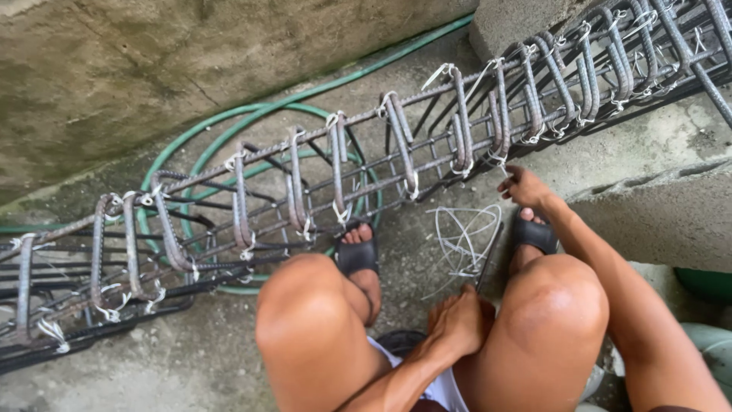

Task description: Tying steel rebar intersections together using wire and a manual twisting hook tool

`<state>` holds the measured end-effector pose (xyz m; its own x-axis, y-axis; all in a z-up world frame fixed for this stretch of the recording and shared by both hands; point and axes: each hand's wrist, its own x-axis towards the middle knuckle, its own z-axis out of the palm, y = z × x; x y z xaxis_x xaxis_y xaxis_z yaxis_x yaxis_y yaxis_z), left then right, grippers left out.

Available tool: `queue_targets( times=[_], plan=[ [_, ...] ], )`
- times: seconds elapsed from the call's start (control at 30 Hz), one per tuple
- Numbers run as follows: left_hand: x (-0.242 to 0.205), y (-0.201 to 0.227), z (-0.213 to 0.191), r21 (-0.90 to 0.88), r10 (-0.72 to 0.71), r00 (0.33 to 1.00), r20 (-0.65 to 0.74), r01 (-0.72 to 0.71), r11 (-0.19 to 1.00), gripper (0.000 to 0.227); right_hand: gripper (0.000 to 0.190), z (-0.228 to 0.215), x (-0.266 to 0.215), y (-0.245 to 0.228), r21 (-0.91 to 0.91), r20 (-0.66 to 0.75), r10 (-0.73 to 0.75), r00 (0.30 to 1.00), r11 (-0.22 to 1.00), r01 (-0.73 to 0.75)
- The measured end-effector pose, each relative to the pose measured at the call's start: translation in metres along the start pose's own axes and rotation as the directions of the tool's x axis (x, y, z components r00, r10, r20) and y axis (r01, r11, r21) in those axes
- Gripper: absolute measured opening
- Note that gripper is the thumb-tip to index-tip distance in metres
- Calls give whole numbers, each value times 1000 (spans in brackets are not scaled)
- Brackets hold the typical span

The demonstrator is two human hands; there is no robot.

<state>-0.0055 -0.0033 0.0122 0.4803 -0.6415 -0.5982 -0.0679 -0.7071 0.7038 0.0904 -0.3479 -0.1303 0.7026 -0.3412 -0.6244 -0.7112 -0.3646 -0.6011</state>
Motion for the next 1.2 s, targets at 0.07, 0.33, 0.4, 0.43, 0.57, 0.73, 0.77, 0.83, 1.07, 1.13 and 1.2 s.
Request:
queue_targets(
  times=[0.07, 0.33, 0.4, 0.43, 0.57, 0.73, 0.77, 0.83, 1.07, 1.13, 1.2],
  plan=[
    [-4, 8, -3, -20, 5, 1000, -2, -5, 1000, 37, 65, -11, -1, -2, -132, 26, -2, 1000, 991, 6],
    [-10, 8, 32, 3, 148, 986, -80, -149, 989, 37, 61, -24, -20, -18, -466, 113, 29, 993, 884, 27],
    [-15, 8, 38, -2, 182, 980, -87, -183, 983, 32, 62, -26, -34, -30, -311, 155, 91, 984, 950, -39],
    [-16, 7, 40, 11, 200, 977, -79, -200, 980, 34, 58, -28, -34, -32, -428, 107, 71, 992, 904, -19],
    [-14, -2, 56, 72, 268, 959, -89, -262, 962, 37, 50, -39, -31, -45, -548, 69, 82, 994, 836, -32],
    [-3, -12, 63, 124, 263, 963, -57, -254, 959, 42, 41, -28, 4, -11, -574, 74, 116, 990, 817, -53],
    [1, -16, 65, 134, 247, 967, -69, -237, 962, 40, 36, -24, 13, 2, -464, 77, 73, 994, 885, -29],
    [3, -18, 60, 153, 257, 964, -66, -244, 957, 46, 32, -17, 13, 18, -517, 27, -21, 999, 855, 32],
    [30, -30, 48, 242, -46, 985, 169, 4, 970, 67, 33, 23, -14, 63, -365, -261, -57, 964, 930, -44],
    [39, -48, 57, 256, -62, 989, 133, 26, 966, 67, 32, 44, -19, 75, -351, -325, -110, 939, 936, -12],
    [54, -51, 33, 273, -59, 997, 50, 43, 961, 66, 31, 48, -3, 57, -350, -400, -206, 893, 935, 59]
  ],
)
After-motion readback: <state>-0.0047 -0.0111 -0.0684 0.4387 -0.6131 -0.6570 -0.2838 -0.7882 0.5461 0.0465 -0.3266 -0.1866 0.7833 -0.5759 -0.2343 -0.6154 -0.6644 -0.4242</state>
